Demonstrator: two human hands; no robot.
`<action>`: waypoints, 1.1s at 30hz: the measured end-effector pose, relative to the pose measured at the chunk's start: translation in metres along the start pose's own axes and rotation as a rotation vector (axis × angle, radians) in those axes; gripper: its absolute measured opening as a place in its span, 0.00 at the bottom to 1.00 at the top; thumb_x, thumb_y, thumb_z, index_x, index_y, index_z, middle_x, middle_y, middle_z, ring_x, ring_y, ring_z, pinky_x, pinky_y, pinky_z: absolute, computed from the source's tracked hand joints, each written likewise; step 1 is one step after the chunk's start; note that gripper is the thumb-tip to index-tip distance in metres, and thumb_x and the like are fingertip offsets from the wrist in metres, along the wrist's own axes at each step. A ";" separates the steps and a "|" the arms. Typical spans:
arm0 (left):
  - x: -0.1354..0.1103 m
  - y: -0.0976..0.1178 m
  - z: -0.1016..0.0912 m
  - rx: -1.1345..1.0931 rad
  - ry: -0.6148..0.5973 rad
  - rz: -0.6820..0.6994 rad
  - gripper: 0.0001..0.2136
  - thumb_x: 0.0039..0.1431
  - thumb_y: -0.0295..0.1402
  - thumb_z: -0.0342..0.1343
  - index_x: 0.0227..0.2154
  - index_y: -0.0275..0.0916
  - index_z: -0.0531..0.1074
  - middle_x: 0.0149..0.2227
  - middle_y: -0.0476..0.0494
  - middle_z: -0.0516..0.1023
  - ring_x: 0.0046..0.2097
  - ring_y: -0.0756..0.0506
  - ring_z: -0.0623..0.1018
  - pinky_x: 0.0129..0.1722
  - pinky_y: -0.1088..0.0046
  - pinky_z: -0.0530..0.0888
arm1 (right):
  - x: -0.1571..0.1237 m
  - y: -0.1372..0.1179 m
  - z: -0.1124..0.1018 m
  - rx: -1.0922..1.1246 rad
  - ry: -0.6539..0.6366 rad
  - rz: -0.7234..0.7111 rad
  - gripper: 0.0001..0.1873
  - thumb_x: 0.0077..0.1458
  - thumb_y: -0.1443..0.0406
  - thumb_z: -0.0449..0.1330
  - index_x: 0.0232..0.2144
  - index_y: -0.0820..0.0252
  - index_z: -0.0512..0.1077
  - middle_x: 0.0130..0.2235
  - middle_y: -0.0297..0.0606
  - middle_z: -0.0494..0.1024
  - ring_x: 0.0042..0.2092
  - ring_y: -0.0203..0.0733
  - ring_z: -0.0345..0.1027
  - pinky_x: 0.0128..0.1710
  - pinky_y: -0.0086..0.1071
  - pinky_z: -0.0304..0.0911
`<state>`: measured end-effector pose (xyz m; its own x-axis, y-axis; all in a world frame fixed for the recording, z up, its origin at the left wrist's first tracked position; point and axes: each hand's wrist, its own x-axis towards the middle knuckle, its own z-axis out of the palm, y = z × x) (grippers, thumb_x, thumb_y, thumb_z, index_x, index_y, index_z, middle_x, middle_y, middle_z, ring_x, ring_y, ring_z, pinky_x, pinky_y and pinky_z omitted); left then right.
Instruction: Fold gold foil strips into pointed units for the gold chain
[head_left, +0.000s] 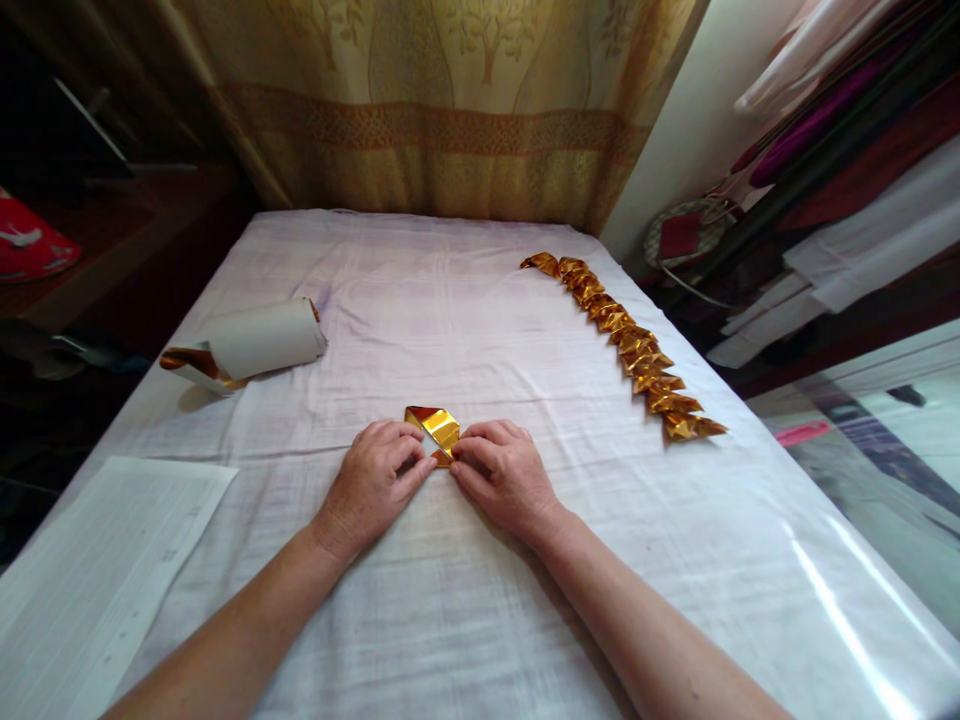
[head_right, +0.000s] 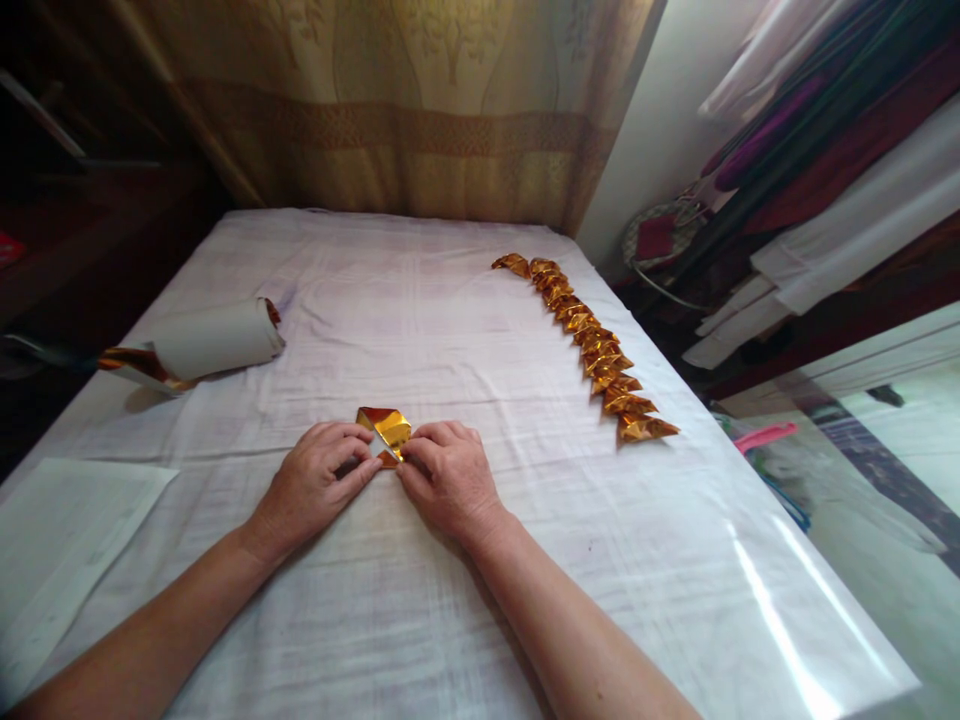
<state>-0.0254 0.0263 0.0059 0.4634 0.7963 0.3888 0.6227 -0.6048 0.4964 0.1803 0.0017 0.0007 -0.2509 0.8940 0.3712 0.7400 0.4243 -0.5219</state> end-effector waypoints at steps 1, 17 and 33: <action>0.000 0.000 0.000 0.004 -0.001 0.001 0.09 0.64 0.34 0.55 0.27 0.41 0.71 0.39 0.45 0.79 0.42 0.44 0.75 0.44 0.63 0.71 | 0.000 0.000 0.000 -0.002 -0.001 0.005 0.05 0.55 0.66 0.65 0.36 0.52 0.78 0.40 0.36 0.80 0.43 0.43 0.70 0.43 0.38 0.59; -0.002 0.001 0.004 0.053 -0.033 -0.065 0.07 0.61 0.32 0.60 0.29 0.41 0.67 0.39 0.45 0.77 0.44 0.42 0.74 0.45 0.62 0.70 | 0.001 -0.009 0.004 -0.024 0.009 0.078 0.03 0.54 0.67 0.65 0.33 0.54 0.75 0.39 0.35 0.79 0.43 0.45 0.69 0.42 0.39 0.57; 0.001 -0.003 0.000 -0.011 -0.078 -0.028 0.04 0.59 0.30 0.58 0.30 0.41 0.68 0.39 0.47 0.78 0.43 0.44 0.74 0.46 0.62 0.70 | 0.003 -0.016 0.008 -0.076 0.005 0.157 0.03 0.53 0.67 0.63 0.32 0.54 0.73 0.38 0.37 0.77 0.42 0.47 0.67 0.42 0.39 0.56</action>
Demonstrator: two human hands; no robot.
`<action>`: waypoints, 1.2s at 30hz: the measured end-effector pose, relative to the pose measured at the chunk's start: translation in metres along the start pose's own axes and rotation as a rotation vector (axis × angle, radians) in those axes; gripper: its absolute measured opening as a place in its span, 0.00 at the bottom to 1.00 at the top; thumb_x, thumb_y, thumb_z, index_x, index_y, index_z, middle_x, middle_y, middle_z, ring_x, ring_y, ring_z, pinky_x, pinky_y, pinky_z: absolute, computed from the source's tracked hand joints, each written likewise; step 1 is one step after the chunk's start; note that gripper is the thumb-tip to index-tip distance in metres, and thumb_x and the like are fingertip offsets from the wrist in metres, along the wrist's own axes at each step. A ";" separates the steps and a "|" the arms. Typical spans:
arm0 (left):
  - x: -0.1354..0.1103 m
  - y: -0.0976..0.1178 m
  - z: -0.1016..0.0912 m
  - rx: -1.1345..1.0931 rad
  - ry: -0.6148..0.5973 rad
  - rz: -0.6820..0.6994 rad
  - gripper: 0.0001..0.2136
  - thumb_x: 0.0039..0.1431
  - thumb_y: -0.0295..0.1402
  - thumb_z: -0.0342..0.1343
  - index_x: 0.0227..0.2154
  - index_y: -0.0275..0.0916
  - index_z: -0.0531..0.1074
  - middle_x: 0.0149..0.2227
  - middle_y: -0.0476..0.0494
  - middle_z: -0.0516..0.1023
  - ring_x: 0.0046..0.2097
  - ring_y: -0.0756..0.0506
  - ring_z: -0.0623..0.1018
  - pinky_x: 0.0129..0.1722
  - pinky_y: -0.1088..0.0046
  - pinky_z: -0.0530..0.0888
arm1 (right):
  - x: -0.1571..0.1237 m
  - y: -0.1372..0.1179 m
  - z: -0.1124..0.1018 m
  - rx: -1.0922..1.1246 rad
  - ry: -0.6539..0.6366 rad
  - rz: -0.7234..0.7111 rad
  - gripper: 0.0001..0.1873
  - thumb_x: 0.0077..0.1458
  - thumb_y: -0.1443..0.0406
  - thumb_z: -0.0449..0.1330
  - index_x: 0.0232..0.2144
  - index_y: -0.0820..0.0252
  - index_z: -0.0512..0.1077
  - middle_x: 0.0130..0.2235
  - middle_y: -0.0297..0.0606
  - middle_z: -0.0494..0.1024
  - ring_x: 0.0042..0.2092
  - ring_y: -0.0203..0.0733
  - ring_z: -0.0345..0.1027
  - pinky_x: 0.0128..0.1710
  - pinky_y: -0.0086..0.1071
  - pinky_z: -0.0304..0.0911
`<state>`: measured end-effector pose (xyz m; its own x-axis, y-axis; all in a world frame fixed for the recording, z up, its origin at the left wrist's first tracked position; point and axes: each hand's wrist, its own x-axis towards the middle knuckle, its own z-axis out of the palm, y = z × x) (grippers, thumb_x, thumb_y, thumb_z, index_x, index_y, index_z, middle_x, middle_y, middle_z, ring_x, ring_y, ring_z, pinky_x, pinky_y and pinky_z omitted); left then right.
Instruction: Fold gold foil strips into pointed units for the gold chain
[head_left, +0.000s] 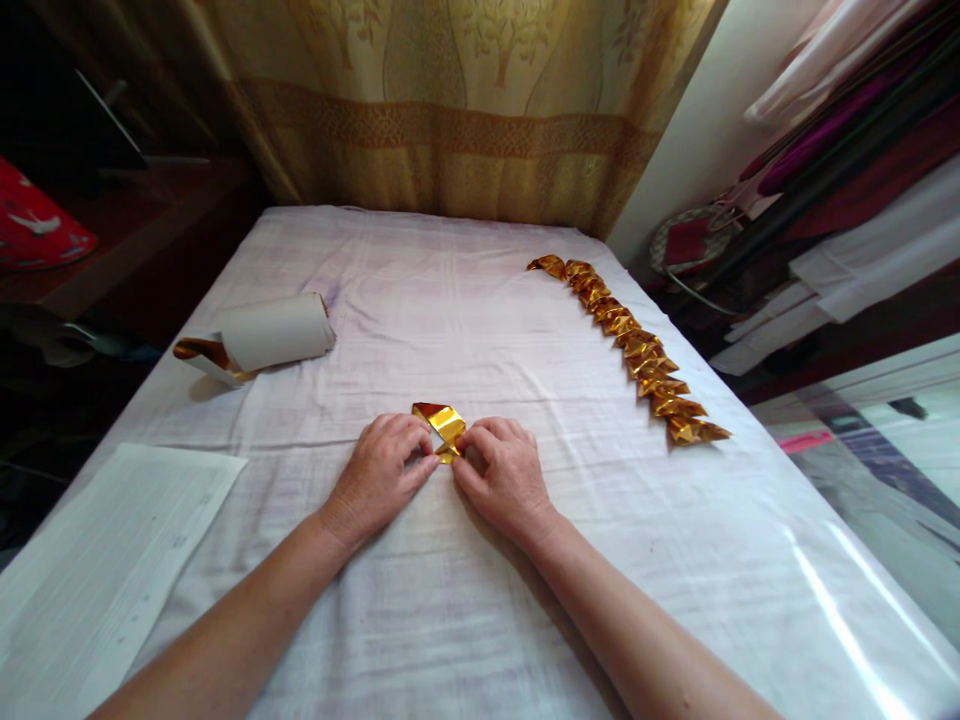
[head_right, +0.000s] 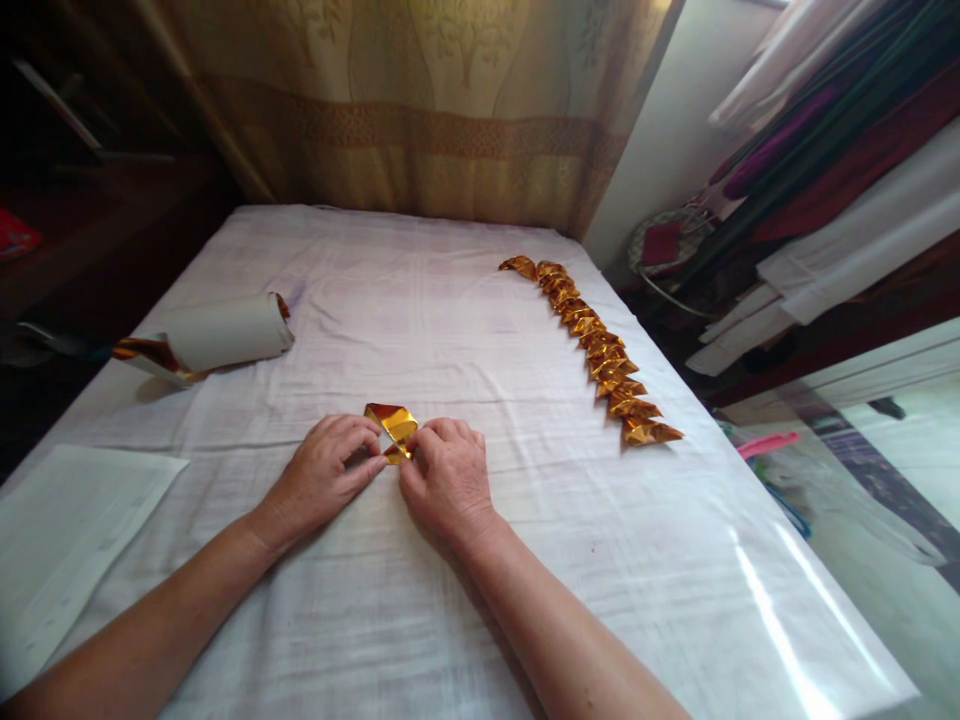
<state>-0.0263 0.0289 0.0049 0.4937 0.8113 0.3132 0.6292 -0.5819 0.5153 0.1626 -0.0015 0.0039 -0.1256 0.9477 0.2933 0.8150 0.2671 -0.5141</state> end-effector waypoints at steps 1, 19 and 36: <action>0.000 -0.001 -0.001 -0.007 -0.011 0.005 0.04 0.59 0.29 0.58 0.30 0.41 0.68 0.39 0.47 0.78 0.43 0.44 0.74 0.46 0.62 0.70 | 0.000 0.001 0.000 0.013 -0.002 0.000 0.04 0.52 0.68 0.62 0.32 0.54 0.73 0.39 0.37 0.77 0.43 0.46 0.67 0.42 0.39 0.56; 0.000 -0.006 -0.002 -0.052 -0.024 -0.025 0.01 0.58 0.29 0.55 0.32 0.42 0.69 0.40 0.46 0.78 0.45 0.42 0.75 0.48 0.61 0.72 | 0.003 -0.010 0.006 -0.076 0.023 0.044 0.05 0.54 0.62 0.64 0.30 0.55 0.71 0.36 0.38 0.75 0.40 0.47 0.64 0.39 0.39 0.54; -0.006 -0.025 -0.016 0.058 0.106 0.110 0.05 0.63 0.32 0.55 0.37 0.44 0.76 0.49 0.43 0.78 0.52 0.41 0.75 0.52 0.60 0.71 | 0.010 0.040 -0.006 0.054 -0.005 -0.298 0.10 0.65 0.68 0.55 0.39 0.54 0.77 0.44 0.38 0.81 0.45 0.43 0.71 0.45 0.38 0.62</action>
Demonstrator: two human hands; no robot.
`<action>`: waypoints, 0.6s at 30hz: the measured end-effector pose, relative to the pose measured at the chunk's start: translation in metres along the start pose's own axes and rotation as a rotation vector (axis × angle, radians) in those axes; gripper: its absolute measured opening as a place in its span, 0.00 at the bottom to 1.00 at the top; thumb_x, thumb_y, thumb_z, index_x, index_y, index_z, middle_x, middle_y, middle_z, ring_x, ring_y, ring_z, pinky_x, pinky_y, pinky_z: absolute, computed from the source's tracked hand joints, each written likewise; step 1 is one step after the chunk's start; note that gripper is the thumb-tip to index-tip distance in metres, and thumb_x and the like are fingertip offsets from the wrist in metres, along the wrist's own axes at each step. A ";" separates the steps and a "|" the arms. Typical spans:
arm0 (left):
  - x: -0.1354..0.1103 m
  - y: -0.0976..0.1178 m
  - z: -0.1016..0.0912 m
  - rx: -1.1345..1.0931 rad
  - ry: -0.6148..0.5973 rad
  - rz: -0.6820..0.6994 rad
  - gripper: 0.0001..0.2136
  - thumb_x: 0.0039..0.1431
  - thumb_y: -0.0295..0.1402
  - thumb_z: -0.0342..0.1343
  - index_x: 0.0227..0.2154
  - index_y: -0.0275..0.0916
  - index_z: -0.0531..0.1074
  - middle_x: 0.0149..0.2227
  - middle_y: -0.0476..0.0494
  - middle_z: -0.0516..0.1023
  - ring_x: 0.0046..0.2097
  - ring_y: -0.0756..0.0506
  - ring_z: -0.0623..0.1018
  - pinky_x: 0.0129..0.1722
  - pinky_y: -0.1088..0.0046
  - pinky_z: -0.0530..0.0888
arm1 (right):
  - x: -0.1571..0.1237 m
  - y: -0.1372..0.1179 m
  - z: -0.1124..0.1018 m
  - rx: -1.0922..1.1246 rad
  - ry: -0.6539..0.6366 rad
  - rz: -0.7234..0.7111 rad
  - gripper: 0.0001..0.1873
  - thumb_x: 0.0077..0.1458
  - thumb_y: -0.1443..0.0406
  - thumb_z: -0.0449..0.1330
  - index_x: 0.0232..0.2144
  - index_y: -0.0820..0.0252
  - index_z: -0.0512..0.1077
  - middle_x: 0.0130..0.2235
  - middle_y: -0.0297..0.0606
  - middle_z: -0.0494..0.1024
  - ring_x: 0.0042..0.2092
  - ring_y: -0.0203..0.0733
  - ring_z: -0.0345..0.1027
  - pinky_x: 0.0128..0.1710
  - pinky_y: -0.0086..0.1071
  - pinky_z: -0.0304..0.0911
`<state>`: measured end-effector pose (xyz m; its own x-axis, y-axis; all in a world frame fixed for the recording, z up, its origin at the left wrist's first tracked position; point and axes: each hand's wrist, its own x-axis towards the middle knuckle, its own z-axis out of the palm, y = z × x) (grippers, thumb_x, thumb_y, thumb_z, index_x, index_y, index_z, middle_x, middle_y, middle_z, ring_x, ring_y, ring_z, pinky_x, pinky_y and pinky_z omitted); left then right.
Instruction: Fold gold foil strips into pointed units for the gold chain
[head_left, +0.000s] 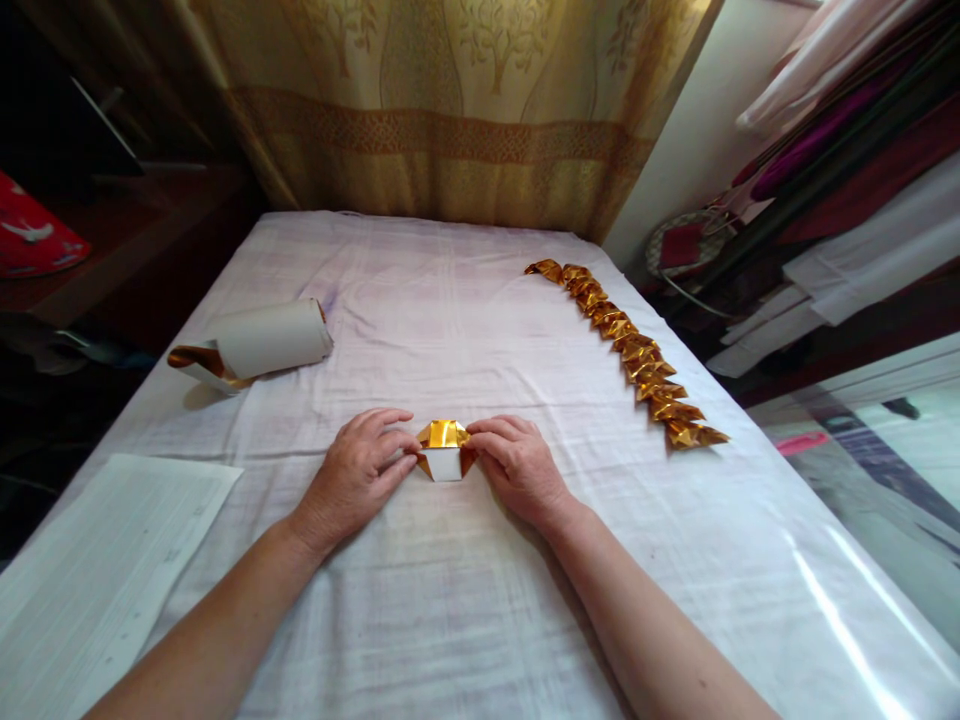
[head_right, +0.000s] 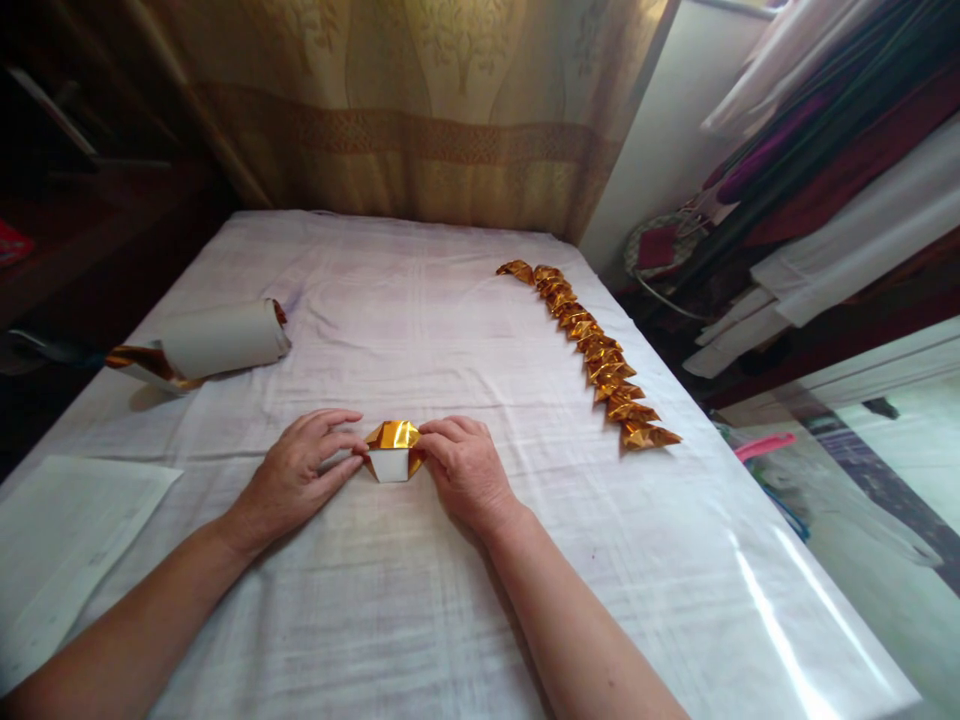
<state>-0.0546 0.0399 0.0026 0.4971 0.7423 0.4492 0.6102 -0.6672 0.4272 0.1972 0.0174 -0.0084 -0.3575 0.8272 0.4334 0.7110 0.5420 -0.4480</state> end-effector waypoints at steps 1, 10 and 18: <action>0.000 0.001 0.000 0.012 -0.032 0.012 0.05 0.63 0.33 0.55 0.37 0.44 0.76 0.50 0.43 0.77 0.53 0.41 0.75 0.53 0.59 0.70 | 0.000 0.002 0.001 -0.010 0.012 -0.006 0.11 0.64 0.68 0.55 0.39 0.54 0.77 0.44 0.38 0.81 0.45 0.42 0.71 0.46 0.38 0.62; 0.003 0.012 0.001 -0.019 -0.087 -0.023 0.03 0.64 0.34 0.56 0.38 0.43 0.74 0.41 0.48 0.81 0.45 0.45 0.77 0.49 0.64 0.69 | -0.003 -0.036 -0.005 -0.108 0.110 -0.120 0.11 0.60 0.69 0.57 0.43 0.56 0.76 0.49 0.41 0.78 0.52 0.46 0.67 0.51 0.40 0.60; 0.002 0.009 0.004 -0.041 -0.102 -0.098 0.02 0.63 0.29 0.56 0.37 0.42 0.71 0.40 0.48 0.79 0.45 0.45 0.76 0.49 0.64 0.67 | -0.005 -0.054 0.006 -0.251 -0.114 -0.080 0.13 0.61 0.58 0.60 0.48 0.49 0.76 0.65 0.44 0.64 0.66 0.52 0.54 0.58 0.46 0.50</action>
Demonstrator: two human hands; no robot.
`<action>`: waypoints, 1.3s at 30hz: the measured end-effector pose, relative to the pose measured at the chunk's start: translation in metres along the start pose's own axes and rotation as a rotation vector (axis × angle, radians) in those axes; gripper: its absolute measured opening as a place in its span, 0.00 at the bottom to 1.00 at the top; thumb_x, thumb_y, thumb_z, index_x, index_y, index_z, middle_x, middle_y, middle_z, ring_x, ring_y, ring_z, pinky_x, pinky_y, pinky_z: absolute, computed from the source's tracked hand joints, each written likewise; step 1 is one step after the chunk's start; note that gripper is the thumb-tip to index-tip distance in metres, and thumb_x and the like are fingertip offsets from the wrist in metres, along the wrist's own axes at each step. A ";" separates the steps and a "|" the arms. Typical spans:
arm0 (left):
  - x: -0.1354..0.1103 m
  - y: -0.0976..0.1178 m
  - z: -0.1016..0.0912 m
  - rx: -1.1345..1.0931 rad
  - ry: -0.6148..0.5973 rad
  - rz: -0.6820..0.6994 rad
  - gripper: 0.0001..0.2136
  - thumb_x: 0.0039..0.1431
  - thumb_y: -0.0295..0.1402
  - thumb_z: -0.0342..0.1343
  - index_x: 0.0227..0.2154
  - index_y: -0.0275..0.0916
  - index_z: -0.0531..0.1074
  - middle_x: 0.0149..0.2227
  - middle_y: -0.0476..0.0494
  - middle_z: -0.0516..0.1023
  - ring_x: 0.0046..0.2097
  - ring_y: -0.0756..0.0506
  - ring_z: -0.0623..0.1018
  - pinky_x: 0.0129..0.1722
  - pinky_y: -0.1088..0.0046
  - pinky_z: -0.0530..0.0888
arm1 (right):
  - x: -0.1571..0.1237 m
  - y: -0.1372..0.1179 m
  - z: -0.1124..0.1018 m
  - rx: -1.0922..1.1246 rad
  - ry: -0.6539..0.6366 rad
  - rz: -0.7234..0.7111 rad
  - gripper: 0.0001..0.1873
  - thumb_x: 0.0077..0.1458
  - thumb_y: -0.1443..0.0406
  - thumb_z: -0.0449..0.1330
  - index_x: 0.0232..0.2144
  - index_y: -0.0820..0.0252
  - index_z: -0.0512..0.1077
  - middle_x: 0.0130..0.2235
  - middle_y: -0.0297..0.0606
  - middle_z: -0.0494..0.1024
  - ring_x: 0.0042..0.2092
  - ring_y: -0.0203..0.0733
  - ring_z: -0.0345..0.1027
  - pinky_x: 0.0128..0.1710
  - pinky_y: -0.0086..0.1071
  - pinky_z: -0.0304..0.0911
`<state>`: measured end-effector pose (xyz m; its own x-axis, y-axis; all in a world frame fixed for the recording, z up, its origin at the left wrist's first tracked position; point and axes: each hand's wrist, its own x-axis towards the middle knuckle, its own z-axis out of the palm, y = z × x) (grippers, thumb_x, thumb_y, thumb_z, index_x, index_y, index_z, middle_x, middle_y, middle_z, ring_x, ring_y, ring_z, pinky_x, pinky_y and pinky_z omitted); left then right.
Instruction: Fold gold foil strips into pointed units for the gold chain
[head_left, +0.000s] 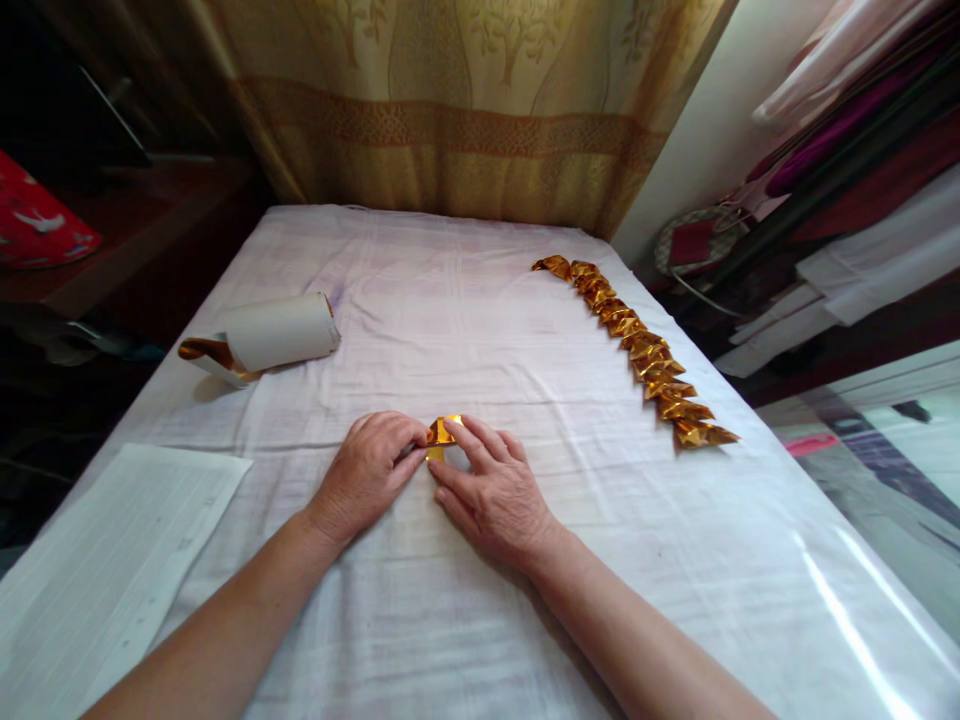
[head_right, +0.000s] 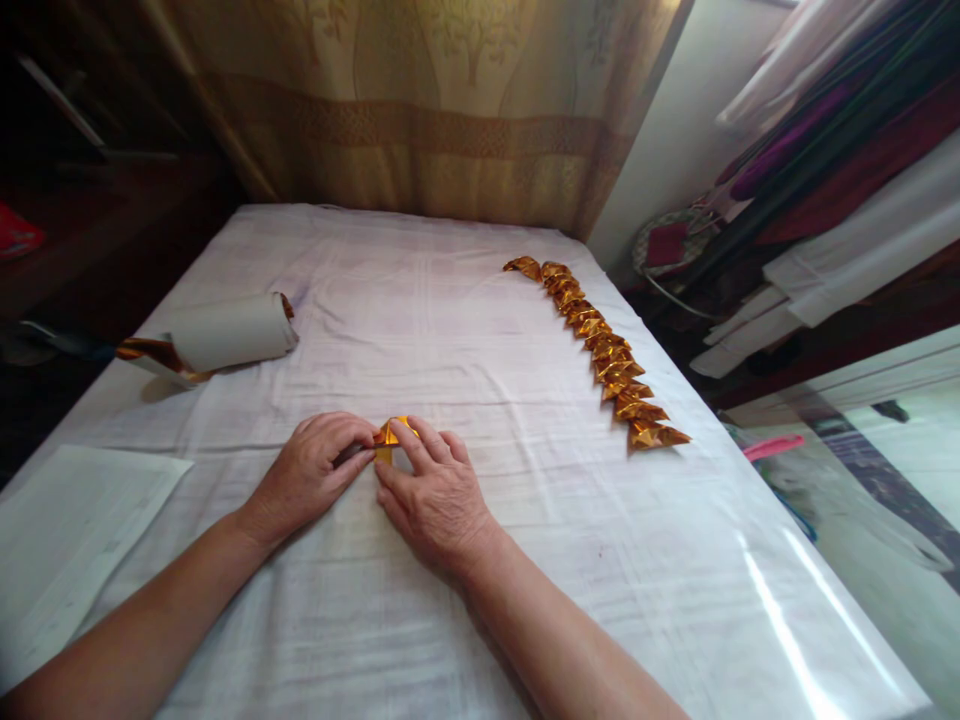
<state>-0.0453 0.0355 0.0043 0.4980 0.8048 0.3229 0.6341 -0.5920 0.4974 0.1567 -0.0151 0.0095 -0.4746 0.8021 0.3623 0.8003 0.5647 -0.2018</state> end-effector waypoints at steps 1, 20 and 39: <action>0.000 0.000 0.000 0.001 -0.004 -0.002 0.02 0.63 0.28 0.56 0.36 0.42 0.71 0.40 0.48 0.79 0.45 0.45 0.76 0.48 0.64 0.67 | -0.001 0.001 0.000 0.009 0.009 -0.006 0.12 0.61 0.58 0.60 0.47 0.49 0.76 0.65 0.43 0.65 0.66 0.51 0.54 0.59 0.46 0.49; -0.002 0.000 -0.002 0.084 -0.003 0.093 0.07 0.64 0.31 0.54 0.42 0.43 0.76 0.44 0.46 0.82 0.48 0.43 0.77 0.51 0.61 0.68 | -0.016 0.046 -0.021 0.255 0.133 -0.006 0.06 0.60 0.69 0.58 0.36 0.58 0.75 0.37 0.40 0.78 0.37 0.40 0.71 0.37 0.32 0.68; -0.002 0.002 -0.004 0.095 -0.033 0.139 0.11 0.64 0.36 0.56 0.46 0.45 0.77 0.47 0.44 0.80 0.50 0.42 0.76 0.52 0.59 0.70 | -0.012 0.037 -0.011 0.143 0.049 0.013 0.10 0.58 0.68 0.59 0.40 0.55 0.79 0.47 0.44 0.74 0.46 0.46 0.68 0.47 0.41 0.67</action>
<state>-0.0478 0.0328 0.0075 0.6027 0.7140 0.3562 0.6101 -0.7001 0.3711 0.1964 -0.0059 0.0078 -0.4436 0.8009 0.4022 0.7441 0.5793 -0.3329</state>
